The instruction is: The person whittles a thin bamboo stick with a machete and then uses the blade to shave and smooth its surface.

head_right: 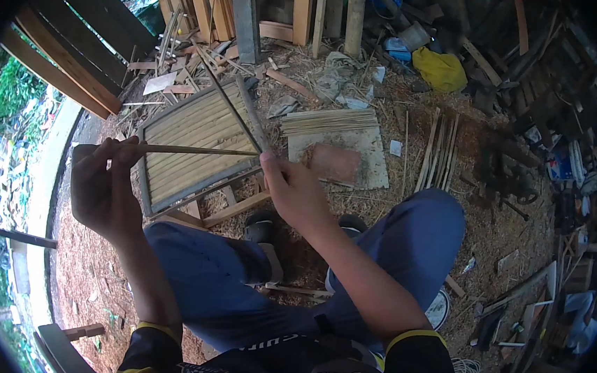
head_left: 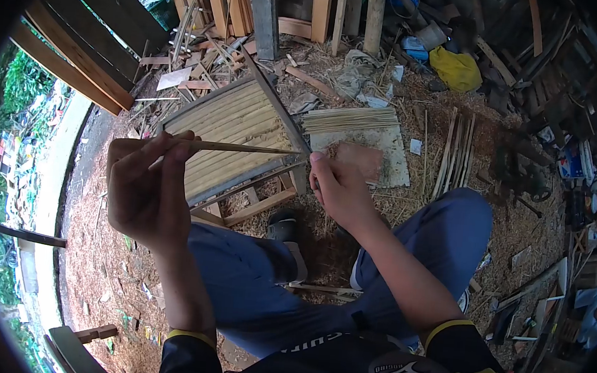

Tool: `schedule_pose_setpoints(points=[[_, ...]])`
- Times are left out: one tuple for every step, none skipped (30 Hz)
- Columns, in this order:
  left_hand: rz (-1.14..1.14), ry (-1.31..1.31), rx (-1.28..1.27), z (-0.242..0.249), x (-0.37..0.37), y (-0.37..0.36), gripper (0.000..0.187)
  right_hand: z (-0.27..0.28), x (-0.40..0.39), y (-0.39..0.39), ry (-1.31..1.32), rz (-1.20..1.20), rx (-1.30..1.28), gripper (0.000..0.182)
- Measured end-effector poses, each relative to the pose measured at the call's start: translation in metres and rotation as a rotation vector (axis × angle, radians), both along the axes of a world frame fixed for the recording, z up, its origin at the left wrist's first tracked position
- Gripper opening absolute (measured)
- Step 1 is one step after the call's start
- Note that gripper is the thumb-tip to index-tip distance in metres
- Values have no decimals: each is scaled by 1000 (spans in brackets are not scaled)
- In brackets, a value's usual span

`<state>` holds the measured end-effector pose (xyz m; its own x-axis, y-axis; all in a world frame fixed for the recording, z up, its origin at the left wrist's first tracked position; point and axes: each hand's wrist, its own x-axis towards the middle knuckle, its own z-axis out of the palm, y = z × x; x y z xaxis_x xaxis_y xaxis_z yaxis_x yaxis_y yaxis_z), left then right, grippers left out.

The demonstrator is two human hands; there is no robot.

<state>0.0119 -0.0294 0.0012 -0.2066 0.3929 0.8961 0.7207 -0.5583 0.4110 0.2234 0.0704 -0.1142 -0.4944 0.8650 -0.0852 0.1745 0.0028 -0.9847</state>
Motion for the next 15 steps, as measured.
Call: schedule_pose_setpoints(points=[[-5, 4, 3, 0, -1, 0, 23, -1, 0, 0, -2, 13, 27, 60], [-10, 7, 7, 0, -1, 0, 23, -3, -1, -1, -9, 13, 22, 60], [-7, 3, 7, 0, -1, 0, 23, -4, -1, -1, -17, 13, 18, 60], [-3, -2, 8, -1, -2, 0, 22, -5, -2, -2, -25, 13, 14, 60], [1, -7, 9, -1, -2, 0, 22, -4, -2, -3, -13, 16, 24, 60], [-9, -17, 12, -1, -1, 0, 22, -4, -2, -3, -2, 19, 35, 60], [-19, -26, 14, -1, -1, 0, 22, -3, -2, -4, 9, 21, 44, 60], [-29, -36, 17, 0, -1, 0, 22, -3, -2, -5, 13, 24, 47, 60], [-24, -31, 11, 0, 0, -1, 22, -1, -2, -5, 16, 27, 50, 60], [-19, -27, 6, 1, 1, -2, 21, 0, -2, -6, 20, 30, 54, 60], [-14, -22, 1, 1, 2, -2, 21, 1, -2, -7, 20, 35, 53, 60], [-22, -29, 6, 1, 2, -2, 21, 1, -1, -8, 20, 41, 53, 60], [-29, -36, 11, 0, 2, -1, 20, 2, -1, -9, 19, 47, 53, 60], [-36, -43, 16, 0, 2, -1, 20, 5, -1, -10, 28, 54, 43, 60], [-39, -38, 13, 0, 3, -1, 20, 9, -1, -12, 37, 60, 32, 59]])
